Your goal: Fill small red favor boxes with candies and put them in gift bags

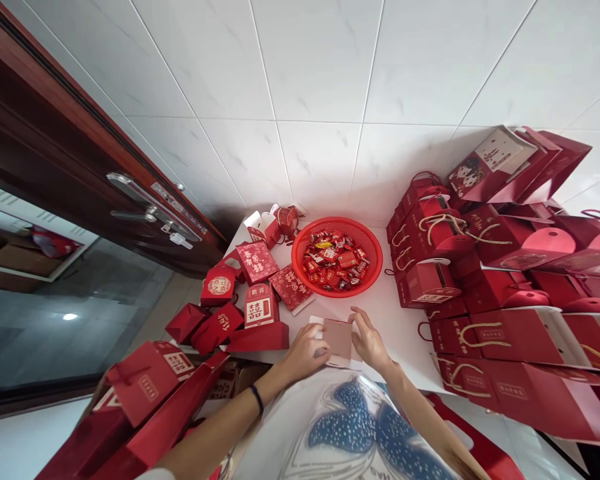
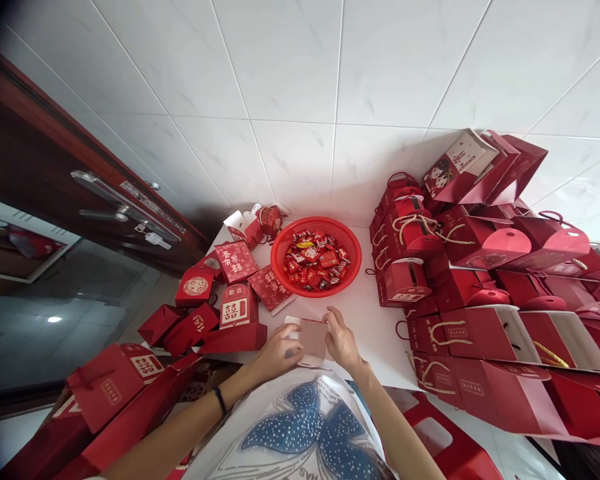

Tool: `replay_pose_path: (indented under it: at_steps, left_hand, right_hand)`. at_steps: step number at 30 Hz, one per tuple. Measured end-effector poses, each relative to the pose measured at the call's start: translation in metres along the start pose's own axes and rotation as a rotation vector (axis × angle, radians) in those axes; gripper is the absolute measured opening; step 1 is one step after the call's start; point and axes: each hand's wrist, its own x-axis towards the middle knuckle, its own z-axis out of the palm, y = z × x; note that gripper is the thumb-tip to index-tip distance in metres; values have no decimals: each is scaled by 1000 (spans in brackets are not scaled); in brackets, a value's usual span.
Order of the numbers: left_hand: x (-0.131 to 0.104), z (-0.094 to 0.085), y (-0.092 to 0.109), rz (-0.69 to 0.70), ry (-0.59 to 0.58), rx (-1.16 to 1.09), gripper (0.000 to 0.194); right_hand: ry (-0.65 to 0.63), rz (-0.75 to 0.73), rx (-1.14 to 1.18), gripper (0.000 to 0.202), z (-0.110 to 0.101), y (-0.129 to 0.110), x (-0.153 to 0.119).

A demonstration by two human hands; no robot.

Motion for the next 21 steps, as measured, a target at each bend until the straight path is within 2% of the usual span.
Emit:
replay_pose_path:
  at_steps: [1,3,9,16,21]
  left_hand:
    - [0,1,-1,-12,15,-2,14]
    - [0,3,-3,-28,11,-11,26]
    - [4,6,-12,-68,-57,-34,49]
    - [3,16,-26,-21,-21,-22,46]
    - [18,18,-35,13,58,13,45]
  right_hand:
    - [-8,-37,-4,40,0,1,-3]
    - [-39,-73,-4,35,-1,3,-6]
    - [14,12,166,59,-1,11,0]
    - [3,209,367,66,-4,14,11]
    - [62,192,405,63,-2,21,19]
